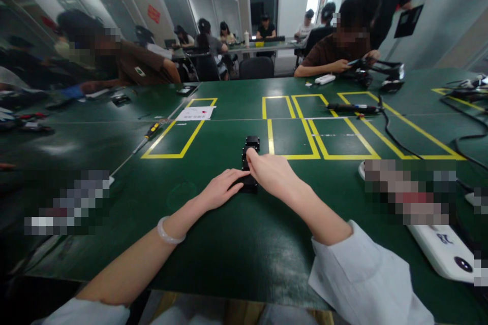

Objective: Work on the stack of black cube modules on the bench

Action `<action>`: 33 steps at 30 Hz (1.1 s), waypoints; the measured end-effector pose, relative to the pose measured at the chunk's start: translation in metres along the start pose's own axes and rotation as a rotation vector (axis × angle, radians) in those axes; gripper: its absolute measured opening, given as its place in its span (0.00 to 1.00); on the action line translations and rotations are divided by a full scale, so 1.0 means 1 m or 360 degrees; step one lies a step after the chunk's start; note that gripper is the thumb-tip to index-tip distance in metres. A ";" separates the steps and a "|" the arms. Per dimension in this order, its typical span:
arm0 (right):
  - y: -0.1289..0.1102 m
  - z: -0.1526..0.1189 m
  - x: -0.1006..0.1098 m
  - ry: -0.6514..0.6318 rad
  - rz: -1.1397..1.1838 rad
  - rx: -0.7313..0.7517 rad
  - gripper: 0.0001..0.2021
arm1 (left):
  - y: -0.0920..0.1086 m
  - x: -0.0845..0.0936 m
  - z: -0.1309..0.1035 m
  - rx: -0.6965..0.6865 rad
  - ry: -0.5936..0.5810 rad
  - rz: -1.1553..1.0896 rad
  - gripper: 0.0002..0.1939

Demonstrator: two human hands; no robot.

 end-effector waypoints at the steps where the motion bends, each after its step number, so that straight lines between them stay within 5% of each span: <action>1: -0.001 -0.001 0.000 0.0001 0.0028 0.0016 0.12 | 0.000 0.000 0.000 0.0001 -0.0001 -0.0001 0.19; 33: -0.001 -0.002 -0.001 -0.0016 0.0040 0.0026 0.09 | 0.000 0.000 0.000 0.0014 -0.0016 -0.0001 0.19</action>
Point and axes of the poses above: each hand's wrist, its own z-axis towards the middle knuckle, its own x-axis out of the back of the hand, y = z × x, the point moved 8 cm from there along z, towards the middle knuckle, and after that the axes turned 6 degrees about -x, right-handed, at the moved point
